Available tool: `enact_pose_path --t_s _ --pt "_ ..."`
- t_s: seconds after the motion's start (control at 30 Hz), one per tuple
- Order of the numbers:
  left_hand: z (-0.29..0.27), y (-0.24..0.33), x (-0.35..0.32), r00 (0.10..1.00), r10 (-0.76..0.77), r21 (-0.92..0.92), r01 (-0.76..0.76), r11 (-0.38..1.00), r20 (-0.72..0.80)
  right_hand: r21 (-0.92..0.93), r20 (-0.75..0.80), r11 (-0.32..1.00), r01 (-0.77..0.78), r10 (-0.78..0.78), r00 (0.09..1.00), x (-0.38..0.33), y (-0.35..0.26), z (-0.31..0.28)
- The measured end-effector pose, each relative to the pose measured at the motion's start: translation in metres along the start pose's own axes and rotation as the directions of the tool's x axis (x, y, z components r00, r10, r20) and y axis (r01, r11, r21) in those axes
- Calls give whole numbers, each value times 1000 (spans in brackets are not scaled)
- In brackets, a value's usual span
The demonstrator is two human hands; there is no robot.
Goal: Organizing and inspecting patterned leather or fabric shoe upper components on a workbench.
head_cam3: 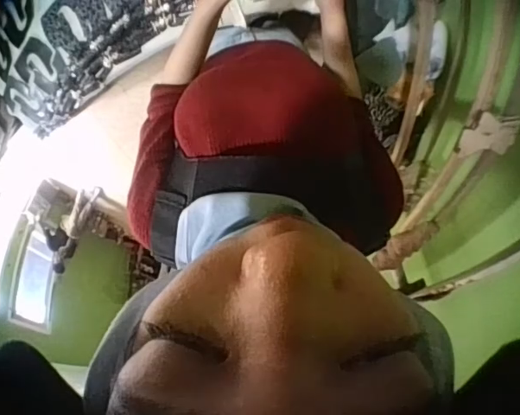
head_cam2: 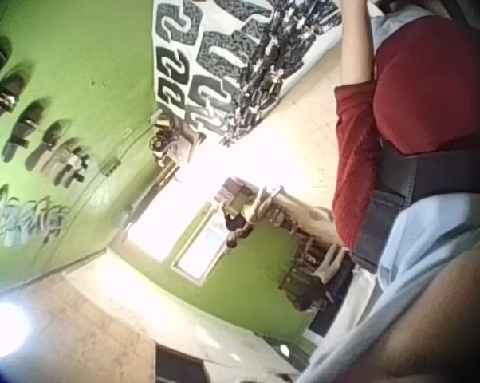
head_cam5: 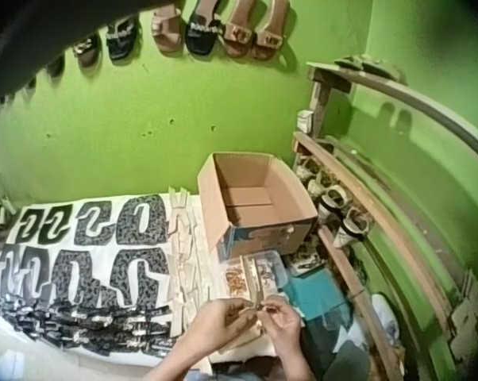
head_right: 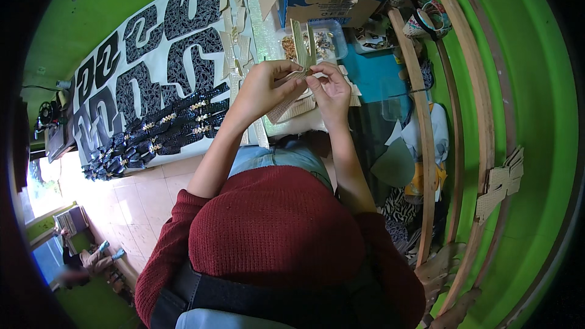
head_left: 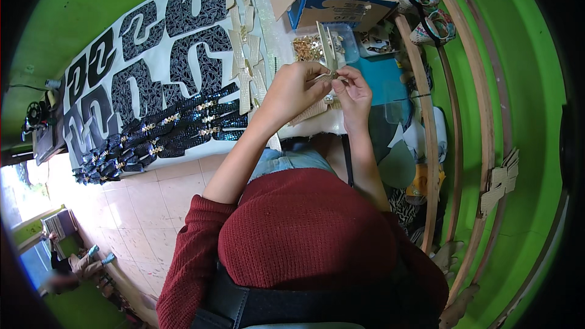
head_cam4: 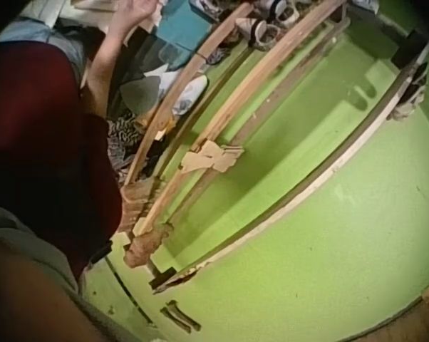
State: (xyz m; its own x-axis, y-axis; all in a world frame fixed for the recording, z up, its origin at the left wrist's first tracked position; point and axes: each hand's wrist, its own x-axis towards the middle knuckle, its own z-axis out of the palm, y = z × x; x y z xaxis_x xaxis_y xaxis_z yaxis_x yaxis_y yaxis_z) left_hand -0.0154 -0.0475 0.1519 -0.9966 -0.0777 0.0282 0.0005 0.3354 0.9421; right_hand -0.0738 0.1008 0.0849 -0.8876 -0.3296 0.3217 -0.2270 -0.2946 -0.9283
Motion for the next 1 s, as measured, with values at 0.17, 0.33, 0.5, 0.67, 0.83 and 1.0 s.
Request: enact_pose_path --t_s 0.17,0.33,0.5,0.67,0.83,1.0 --pt "0 -4 0 1000 7 -40 -6 999 14 36 -7 999 -2 2 1000 0 -5 5" --pt "-3 -4 -3 1000 9 -42 -8 999 15 35 6 999 -10 10 1000 -2 -7 6" --pt "-6 2 -5 1000 13 39 -13 999 2 0 2 1000 -17 17 1000 -2 -7 8" --pt "-7 3 -6 1000 -7 70 8 998 -12 -84 42 996 -31 35 999 3 -12 1" --pt "-9 11 -7 1000 -3 150 7 989 -27 -100 -60 992 -81 75 995 1 -14 3" --pt "-10 8 -7 997 66 202 -59 978 -29 196 -80 963 -185 203 976 4 -23 10"
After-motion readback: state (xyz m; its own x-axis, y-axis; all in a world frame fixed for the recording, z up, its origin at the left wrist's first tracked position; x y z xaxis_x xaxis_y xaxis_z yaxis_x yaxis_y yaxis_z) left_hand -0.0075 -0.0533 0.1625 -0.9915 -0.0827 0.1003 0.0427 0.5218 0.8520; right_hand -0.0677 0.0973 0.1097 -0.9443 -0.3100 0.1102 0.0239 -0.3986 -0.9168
